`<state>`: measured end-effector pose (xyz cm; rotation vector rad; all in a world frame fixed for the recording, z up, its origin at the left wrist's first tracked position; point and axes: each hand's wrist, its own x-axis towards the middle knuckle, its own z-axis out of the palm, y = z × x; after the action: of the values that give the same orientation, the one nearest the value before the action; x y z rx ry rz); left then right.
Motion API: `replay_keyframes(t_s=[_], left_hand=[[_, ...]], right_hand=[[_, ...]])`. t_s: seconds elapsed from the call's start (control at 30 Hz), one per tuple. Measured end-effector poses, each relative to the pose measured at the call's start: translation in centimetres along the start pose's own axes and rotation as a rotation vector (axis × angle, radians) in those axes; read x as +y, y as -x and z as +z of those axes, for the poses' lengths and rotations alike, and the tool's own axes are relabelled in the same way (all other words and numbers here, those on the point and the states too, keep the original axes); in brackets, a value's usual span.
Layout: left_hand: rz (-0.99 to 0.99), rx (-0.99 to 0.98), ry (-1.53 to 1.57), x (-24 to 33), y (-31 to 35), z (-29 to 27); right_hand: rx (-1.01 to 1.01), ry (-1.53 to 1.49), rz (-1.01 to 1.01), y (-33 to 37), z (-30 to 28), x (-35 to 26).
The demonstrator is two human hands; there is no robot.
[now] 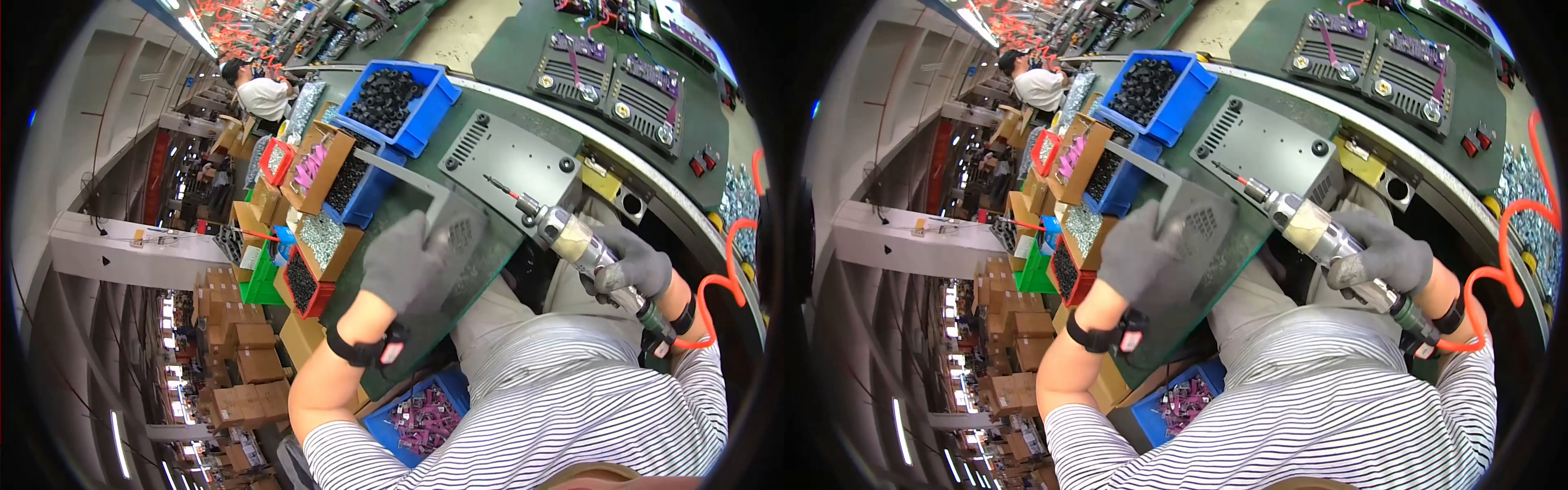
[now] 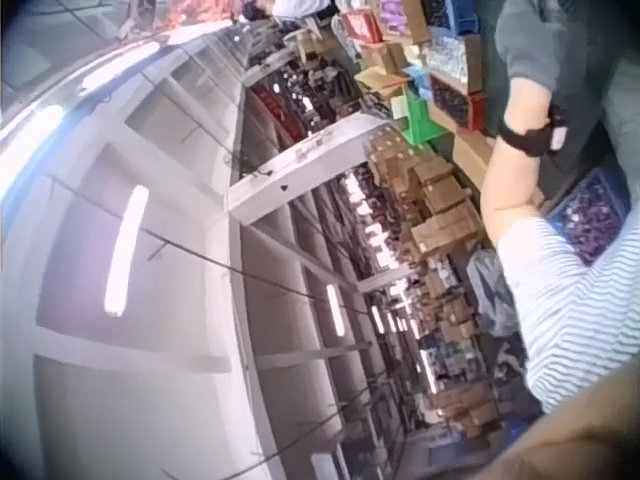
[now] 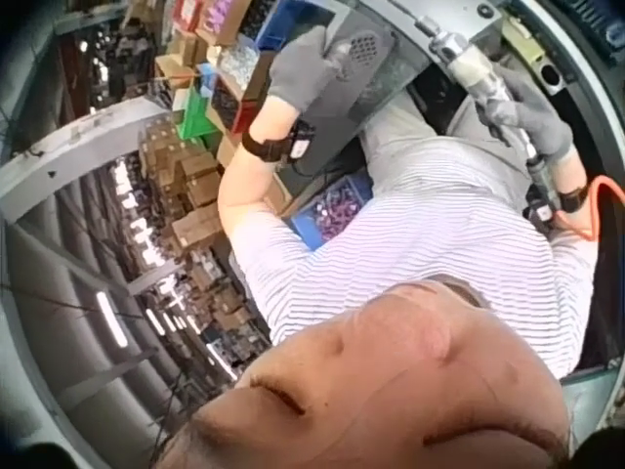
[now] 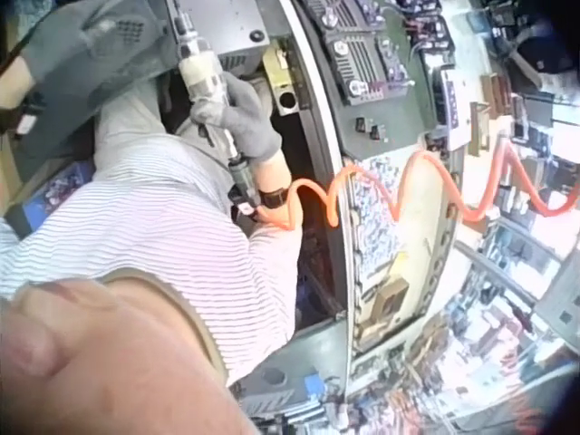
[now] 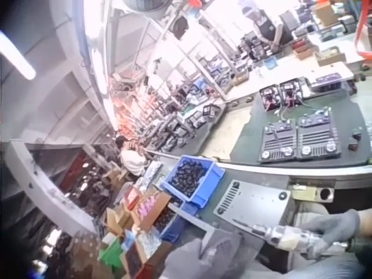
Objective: Assembling the outer casing and internal fans of power supply units using a pneumatic screwdriver.
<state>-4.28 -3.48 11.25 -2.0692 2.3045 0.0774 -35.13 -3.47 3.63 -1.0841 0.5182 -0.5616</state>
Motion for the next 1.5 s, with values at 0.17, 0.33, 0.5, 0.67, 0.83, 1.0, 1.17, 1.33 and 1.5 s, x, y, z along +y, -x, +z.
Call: replay_keyframes(t_s=[0.17, 0.33, 0.5, 0.67, 0.83, 1.0, 1.17, 1.33, 1.5], left_hand=[[0.005, -0.077, 0.074, -1.0, -2.0, 0.9], [0.028, -0.067, 0.124, -1.4, -2.2, 1.4], [0.038, -0.062, 0.155, -1.5, -2.2, 1.5], [0.032, -0.062, 0.129, -1.3, -2.2, 1.3], [0.072, -0.039, 0.060, -1.2, -2.4, 1.6], [0.092, -0.044, 0.024, -1.4, -2.5, 1.5], [0.094, -0.030, 0.016, -1.1, -2.2, 1.6], [0.118, -0.106, 0.209, -3.0, -2.0, 0.5], [-0.073, -0.093, 0.834, -9.2, 0.6, -3.5]], right_hand=[[-0.036, 0.114, 0.046, -0.1, 0.0, -0.5], [-0.063, 0.187, 0.059, -2.0, 0.8, -0.2], [-0.073, 0.149, 0.081, -3.2, 1.3, -0.1], [-0.085, 0.105, 0.172, -3.5, 1.7, -0.8], [-0.035, 0.137, 0.175, -3.4, 2.4, -1.7], [-0.047, 0.182, 0.159, -3.8, 2.6, -2.0], [-0.018, 0.279, 0.167, -4.1, 2.8, -2.3], [-0.018, 0.479, 0.120, -3.0, 2.4, -2.9], [0.027, 0.563, 0.103, 0.4, 0.6, -3.0]])
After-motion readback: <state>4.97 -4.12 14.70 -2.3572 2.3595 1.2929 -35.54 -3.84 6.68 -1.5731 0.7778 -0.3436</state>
